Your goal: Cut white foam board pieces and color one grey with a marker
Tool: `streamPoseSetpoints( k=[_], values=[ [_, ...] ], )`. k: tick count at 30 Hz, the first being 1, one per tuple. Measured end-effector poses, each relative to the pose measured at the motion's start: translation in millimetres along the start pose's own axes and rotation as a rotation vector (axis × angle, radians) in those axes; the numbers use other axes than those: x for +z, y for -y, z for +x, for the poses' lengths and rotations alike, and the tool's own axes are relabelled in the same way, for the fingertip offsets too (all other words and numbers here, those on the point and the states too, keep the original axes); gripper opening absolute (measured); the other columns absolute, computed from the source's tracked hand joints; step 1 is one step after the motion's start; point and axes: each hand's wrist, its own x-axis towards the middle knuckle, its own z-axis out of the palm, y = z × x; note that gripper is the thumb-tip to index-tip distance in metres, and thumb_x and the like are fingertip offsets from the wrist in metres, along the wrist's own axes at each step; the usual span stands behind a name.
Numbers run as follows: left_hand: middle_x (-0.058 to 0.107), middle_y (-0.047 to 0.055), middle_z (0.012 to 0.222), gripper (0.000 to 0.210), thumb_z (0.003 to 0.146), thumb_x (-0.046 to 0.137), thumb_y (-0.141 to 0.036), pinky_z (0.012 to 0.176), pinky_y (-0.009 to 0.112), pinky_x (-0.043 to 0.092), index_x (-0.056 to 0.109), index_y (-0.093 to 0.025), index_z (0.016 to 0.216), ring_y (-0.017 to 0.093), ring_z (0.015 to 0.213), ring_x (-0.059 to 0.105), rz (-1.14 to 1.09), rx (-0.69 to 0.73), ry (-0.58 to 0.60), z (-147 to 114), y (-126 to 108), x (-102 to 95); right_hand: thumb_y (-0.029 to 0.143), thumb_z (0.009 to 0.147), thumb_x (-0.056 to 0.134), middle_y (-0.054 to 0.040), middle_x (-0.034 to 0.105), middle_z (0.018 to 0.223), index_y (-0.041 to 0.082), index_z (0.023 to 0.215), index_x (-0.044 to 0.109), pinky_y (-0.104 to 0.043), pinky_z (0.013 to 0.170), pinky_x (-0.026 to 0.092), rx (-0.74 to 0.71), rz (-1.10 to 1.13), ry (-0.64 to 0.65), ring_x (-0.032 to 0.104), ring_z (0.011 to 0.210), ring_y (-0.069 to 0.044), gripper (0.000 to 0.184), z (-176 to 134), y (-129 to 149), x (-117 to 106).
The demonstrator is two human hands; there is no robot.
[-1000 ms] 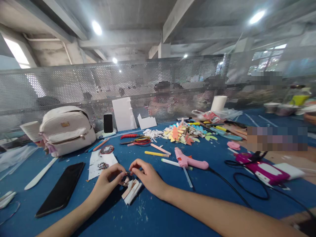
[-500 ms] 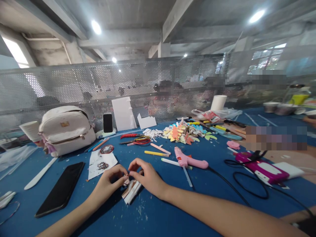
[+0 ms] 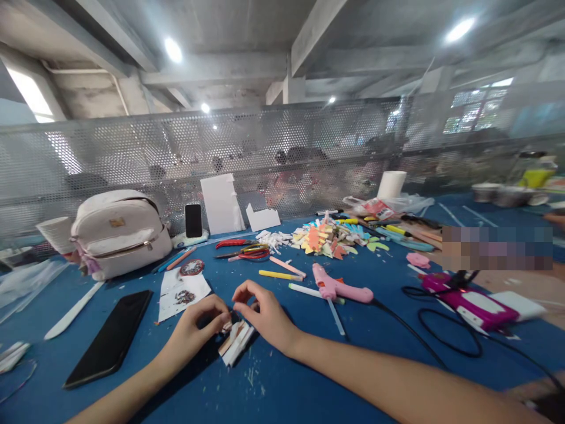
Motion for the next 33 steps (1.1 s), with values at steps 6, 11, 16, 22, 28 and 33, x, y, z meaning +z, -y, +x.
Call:
streamPoseSetpoints(
  k=[6,11,16,22,28,33],
  values=[
    [0.063,0.003,0.077,0.022,0.092,0.059,-0.033,0.068,0.027,0.045,0.065,-0.017,0.078,0.017,0.071,0.058,-0.014,0.006,-0.008,0,1,0.1,0.028,0.089,0.060,-0.0018,0.058,0.091,0.020,0.092,0.059,-0.028,0.072,0.040,0.000,0.048,-0.067,0.056,0.089,-0.019,0.009,2,0,-1],
    [0.064,0.003,0.076,0.023,0.092,0.059,-0.034,0.066,0.026,0.046,0.066,-0.017,0.079,0.017,0.069,0.058,-0.037,0.001,-0.024,0,2,-0.1,0.034,0.094,0.055,-0.0007,0.053,0.089,0.021,0.095,0.058,-0.026,0.068,0.037,-0.004,0.139,-0.081,0.049,0.081,-0.016,0.013,-1,3,-2],
    [0.064,0.003,0.075,0.028,0.093,0.059,-0.039,0.065,0.026,0.046,0.065,-0.016,0.079,0.017,0.067,0.059,-0.077,0.003,-0.062,1,3,-1.8,0.046,0.091,0.062,0.0033,0.050,0.077,0.019,0.095,0.059,-0.023,0.061,0.036,0.032,0.301,0.128,0.044,0.064,-0.010,0.027,-4,13,-9],
    [0.064,0.005,0.082,0.034,0.092,0.063,-0.047,0.074,0.028,0.045,0.066,-0.018,0.075,0.019,0.080,0.060,-0.136,0.054,-0.148,4,-1,-6.0,0.060,0.071,0.079,0.0073,0.048,0.043,0.016,0.075,0.062,-0.021,0.043,0.033,0.182,0.496,0.587,0.039,0.033,-0.008,0.047,-2,18,-21],
    [0.063,0.005,0.080,0.039,0.087,0.068,-0.054,0.075,0.029,0.044,0.067,-0.018,0.071,0.020,0.080,0.059,-0.234,0.040,-0.178,6,-9,-8.2,0.048,0.078,0.077,0.0077,0.050,0.053,0.017,0.086,0.060,-0.020,0.045,0.024,0.169,0.571,0.345,0.034,0.043,-0.007,0.036,3,10,-20],
    [0.064,0.004,0.086,0.033,0.086,0.071,-0.050,0.081,0.028,0.045,0.068,-0.019,0.074,0.020,0.087,0.058,-0.371,0.021,-0.212,13,-30,-14.9,0.047,0.086,0.067,0.0047,0.052,0.063,0.017,0.093,0.060,-0.022,0.050,0.025,0.161,0.537,0.151,0.039,0.052,-0.009,0.032,2,2,-12]
  ],
)
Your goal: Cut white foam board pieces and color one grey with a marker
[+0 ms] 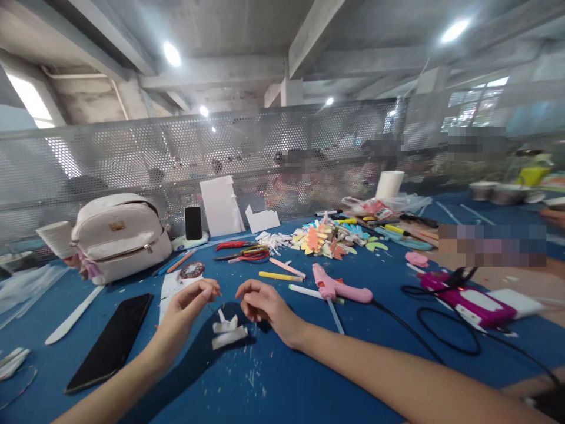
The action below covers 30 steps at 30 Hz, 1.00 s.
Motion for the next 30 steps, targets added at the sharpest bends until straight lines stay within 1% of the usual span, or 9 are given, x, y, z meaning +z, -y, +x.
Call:
streamPoseSetpoints(
  k=[5,10,15,19,22,25,27,29,30],
  values=[
    [0.068,0.006,0.098,0.026,0.081,0.077,-0.045,0.090,0.029,0.044,0.074,-0.019,0.080,0.024,0.102,0.059,-0.138,-0.024,0.034,19,-39,7.9,0.049,0.084,0.070,0.0000,0.058,0.077,0.017,0.095,0.063,-0.023,0.059,0.034,-0.034,-0.043,-0.088,0.049,0.066,-0.013,0.034,1,-6,0],
    [0.073,0.007,0.112,0.041,0.071,0.079,-0.061,0.100,0.039,0.045,0.076,-0.021,0.081,0.028,0.108,0.063,-0.313,-0.071,0.106,48,-69,13.5,0.063,0.086,0.063,-0.0075,0.066,0.103,0.021,0.107,0.067,-0.031,0.080,0.045,-0.080,-0.081,-0.079,0.060,0.092,-0.021,0.047,3,-10,-1],
    [0.069,0.004,0.130,0.041,0.085,0.066,-0.062,0.105,0.042,0.043,0.078,-0.024,0.096,0.030,0.124,0.059,-0.410,-0.109,0.166,64,-82,15.4,0.073,0.087,0.054,-0.0102,0.073,0.105,0.022,0.115,0.070,-0.040,0.089,0.048,-0.083,-0.171,0.022,0.065,0.102,-0.027,0.060,-1,-7,5],
    [0.068,0.006,0.132,0.043,0.094,0.054,-0.055,0.108,0.042,0.042,0.077,-0.021,0.105,0.030,0.130,0.055,-0.437,-0.118,0.169,66,-89,15.2,0.073,0.092,0.047,-0.0115,0.072,0.117,0.021,0.124,0.068,-0.045,0.099,0.046,-0.069,-0.299,-0.020,0.061,0.117,-0.029,0.064,-5,1,8],
    [0.068,0.005,0.131,0.044,0.100,0.043,-0.050,0.108,0.041,0.042,0.077,-0.021,0.106,0.028,0.131,0.054,-0.454,-0.094,0.134,66,-96,10.7,0.069,0.095,0.045,-0.0101,0.057,0.144,0.024,0.136,0.061,-0.047,0.116,0.031,-0.045,-0.391,-0.013,0.045,0.139,-0.029,0.063,-19,12,8],
    [0.065,0.004,0.135,0.045,0.103,0.039,-0.047,0.112,0.040,0.037,0.074,-0.021,0.111,0.026,0.135,0.050,-0.461,-0.045,0.102,66,-104,2.9,0.050,0.091,0.067,-0.0069,0.049,0.153,0.027,0.141,0.059,-0.046,0.123,0.018,0.007,-0.495,0.172,0.038,0.145,-0.029,0.055,-46,26,12],
    [0.063,0.004,0.138,0.043,0.101,0.042,-0.049,0.115,0.041,0.034,0.073,-0.021,0.114,0.027,0.137,0.048,-0.442,-0.006,0.096,66,-108,-2.5,0.041,0.097,0.061,-0.0046,0.037,0.159,0.030,0.150,0.044,-0.046,0.123,0.020,-0.034,-0.698,0.433,0.034,0.148,-0.026,0.056,-66,36,17],
    [0.063,0.005,0.138,0.042,0.099,0.046,-0.050,0.117,0.044,0.033,0.073,-0.021,0.114,0.028,0.138,0.047,-0.416,0.032,0.099,66,-110,-7.3,0.038,0.098,0.062,-0.0062,0.045,0.154,0.031,0.152,0.040,-0.047,0.123,0.021,-0.139,-0.804,0.581,0.041,0.144,-0.026,0.059,-88,46,18],
    [0.063,0.005,0.139,0.041,0.098,0.048,-0.050,0.117,0.045,0.033,0.073,-0.022,0.114,0.029,0.139,0.046,-0.408,0.045,0.100,65,-110,-9.3,0.037,0.097,0.062,-0.0075,0.048,0.152,0.031,0.152,0.041,-0.047,0.122,0.026,-0.175,-0.857,0.582,0.046,0.141,-0.026,0.059,-99,51,16]
  ],
)
